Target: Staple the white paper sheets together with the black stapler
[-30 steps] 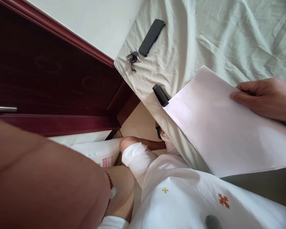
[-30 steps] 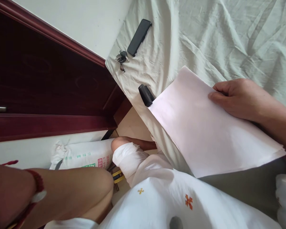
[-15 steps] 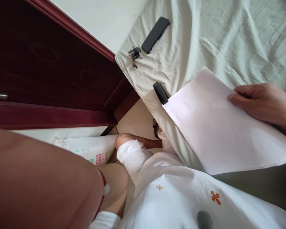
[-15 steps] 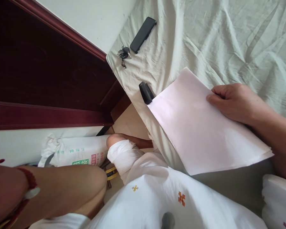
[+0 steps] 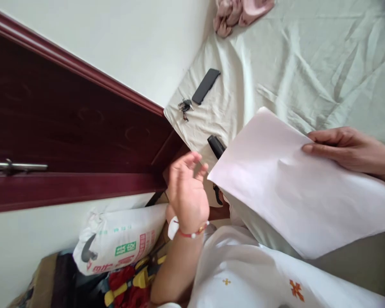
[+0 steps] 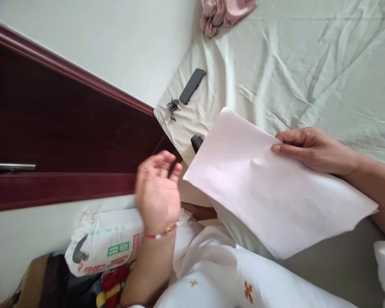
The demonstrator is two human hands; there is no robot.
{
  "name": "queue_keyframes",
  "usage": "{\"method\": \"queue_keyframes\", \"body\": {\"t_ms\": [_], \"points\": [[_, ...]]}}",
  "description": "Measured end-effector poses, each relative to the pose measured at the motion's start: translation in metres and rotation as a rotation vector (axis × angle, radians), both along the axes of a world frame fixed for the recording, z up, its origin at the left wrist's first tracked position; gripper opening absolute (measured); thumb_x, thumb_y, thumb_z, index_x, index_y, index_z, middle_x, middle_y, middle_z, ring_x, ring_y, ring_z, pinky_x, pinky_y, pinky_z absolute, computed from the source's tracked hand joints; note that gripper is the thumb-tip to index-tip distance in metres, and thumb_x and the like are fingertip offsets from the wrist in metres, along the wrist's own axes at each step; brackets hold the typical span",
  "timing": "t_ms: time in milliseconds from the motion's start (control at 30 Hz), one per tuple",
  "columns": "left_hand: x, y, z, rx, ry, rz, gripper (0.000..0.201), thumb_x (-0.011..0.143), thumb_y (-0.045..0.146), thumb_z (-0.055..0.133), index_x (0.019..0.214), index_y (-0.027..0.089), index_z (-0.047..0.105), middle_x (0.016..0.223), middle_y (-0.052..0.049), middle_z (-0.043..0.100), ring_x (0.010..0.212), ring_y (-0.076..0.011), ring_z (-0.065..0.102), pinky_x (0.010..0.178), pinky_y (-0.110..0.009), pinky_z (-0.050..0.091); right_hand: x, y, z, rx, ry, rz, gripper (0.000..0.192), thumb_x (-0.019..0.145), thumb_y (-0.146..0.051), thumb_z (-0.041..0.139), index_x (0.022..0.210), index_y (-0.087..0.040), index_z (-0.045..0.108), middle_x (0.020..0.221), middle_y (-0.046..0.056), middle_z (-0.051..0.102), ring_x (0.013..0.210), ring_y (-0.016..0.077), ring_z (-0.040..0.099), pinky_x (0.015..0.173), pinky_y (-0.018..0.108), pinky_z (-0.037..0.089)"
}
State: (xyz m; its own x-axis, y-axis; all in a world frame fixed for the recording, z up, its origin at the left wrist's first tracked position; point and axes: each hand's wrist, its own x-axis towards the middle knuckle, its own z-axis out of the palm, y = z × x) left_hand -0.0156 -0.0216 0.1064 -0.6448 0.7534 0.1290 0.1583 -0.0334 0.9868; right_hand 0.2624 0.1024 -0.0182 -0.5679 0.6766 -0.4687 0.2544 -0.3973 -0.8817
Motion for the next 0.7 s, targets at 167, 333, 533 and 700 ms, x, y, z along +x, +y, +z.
{"method": "queue_keyframes", "body": {"t_ms": [167, 333, 533, 700], "points": [[-0.013, -0.011, -0.08, -0.088, -0.209, 0.053, 0.035, 0.096, 0.056, 0.057, 0.106, 0.024, 0.066, 0.12, -0.01, 0.064, 0.113, -0.0211, 0.061, 0.089, -0.032, 0.054, -0.002, 0.004, -0.008, 0.047, 0.144, -0.025, 0.048, 0.074, -0.067, 0.077, 0.079, -0.021, 0.063, 0.07, 0.001, 0.062, 0.059, 0.0139, 0.057, 0.049, 0.024, 0.046], [-0.006, -0.008, -0.094, -0.152, -0.333, -0.085, 0.049, 0.094, 0.065, 0.055, 0.118, 0.024, 0.064, 0.126, -0.013, 0.062, 0.109, -0.0218, 0.062, 0.078, -0.031, 0.056, -0.003, 0.009, -0.016, 0.099, 0.116, -0.145, 0.053, 0.076, -0.072, 0.072, 0.091, -0.021, 0.067, 0.073, 0.002, 0.064, 0.058, 0.015, 0.056, 0.048, 0.025, 0.046], [0.006, -0.013, -0.106, -0.214, -0.362, -0.184, 0.043, 0.088, 0.06, 0.07, 0.112, 0.024, 0.068, 0.085, -0.002, 0.064, 0.061, -0.0088, 0.051, 0.048, -0.019, 0.034, -0.002, 0.011, -0.016, 0.134, 0.119, -0.145, 0.054, 0.075, -0.075, 0.071, 0.088, -0.023, 0.065, 0.072, 0.001, 0.063, 0.059, 0.015, 0.055, 0.048, 0.025, 0.045], [0.002, -0.022, -0.122, -0.379, -0.391, -0.232, 0.048, 0.071, 0.058, 0.086, 0.066, 0.016, 0.063, 0.054, 0.003, 0.048, 0.047, -0.0052, 0.04, 0.043, -0.02, 0.028, -0.003, 0.011, -0.018, 0.279, 0.04, -0.059, 0.056, 0.08, -0.077, 0.064, 0.076, -0.021, 0.056, 0.066, -0.002, 0.053, 0.058, 0.012, 0.051, 0.049, 0.023, 0.041]]}}
